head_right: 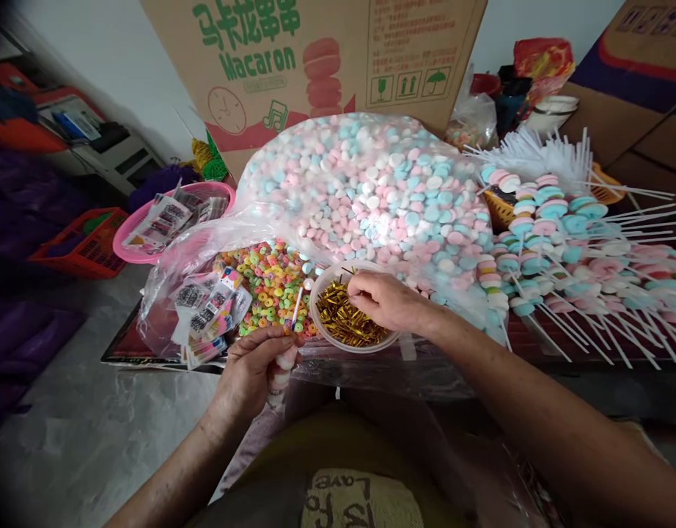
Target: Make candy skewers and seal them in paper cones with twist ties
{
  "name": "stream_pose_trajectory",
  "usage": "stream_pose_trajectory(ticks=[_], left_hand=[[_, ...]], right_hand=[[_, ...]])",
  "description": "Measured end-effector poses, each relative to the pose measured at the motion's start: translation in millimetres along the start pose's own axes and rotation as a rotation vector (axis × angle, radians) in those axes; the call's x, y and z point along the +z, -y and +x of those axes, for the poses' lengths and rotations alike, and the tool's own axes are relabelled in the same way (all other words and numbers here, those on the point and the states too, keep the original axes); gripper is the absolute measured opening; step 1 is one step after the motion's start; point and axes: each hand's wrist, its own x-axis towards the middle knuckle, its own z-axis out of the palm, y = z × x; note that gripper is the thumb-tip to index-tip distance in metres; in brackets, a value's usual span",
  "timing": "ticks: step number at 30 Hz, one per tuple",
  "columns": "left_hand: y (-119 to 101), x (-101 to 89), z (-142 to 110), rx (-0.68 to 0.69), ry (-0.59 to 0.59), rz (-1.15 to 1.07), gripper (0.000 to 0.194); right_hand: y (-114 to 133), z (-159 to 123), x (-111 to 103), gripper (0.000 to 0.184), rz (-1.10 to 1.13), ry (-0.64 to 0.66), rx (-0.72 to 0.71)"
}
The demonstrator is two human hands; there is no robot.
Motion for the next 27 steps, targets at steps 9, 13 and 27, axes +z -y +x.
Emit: stream_pose_trajectory(ticks=[9,13,27], left_hand=[[-4.5,1.5,-0.4,0.025,0.036,-0.081,0.022],[-10.7,17.5,2.8,0.050,0.191,-0.252,0.024],[-18.6,21.9,11.6,0.060,0.148,-0.228,0.024]], right_hand=[[29.2,-3.8,-5.7,0.013,0.186,0.032,0.108],[55.3,-2.6,1.9,0.005,0.442,-0.016,0.149],[72.3,-23.4,9.6,0.018,0.361,-0.255,0.199]])
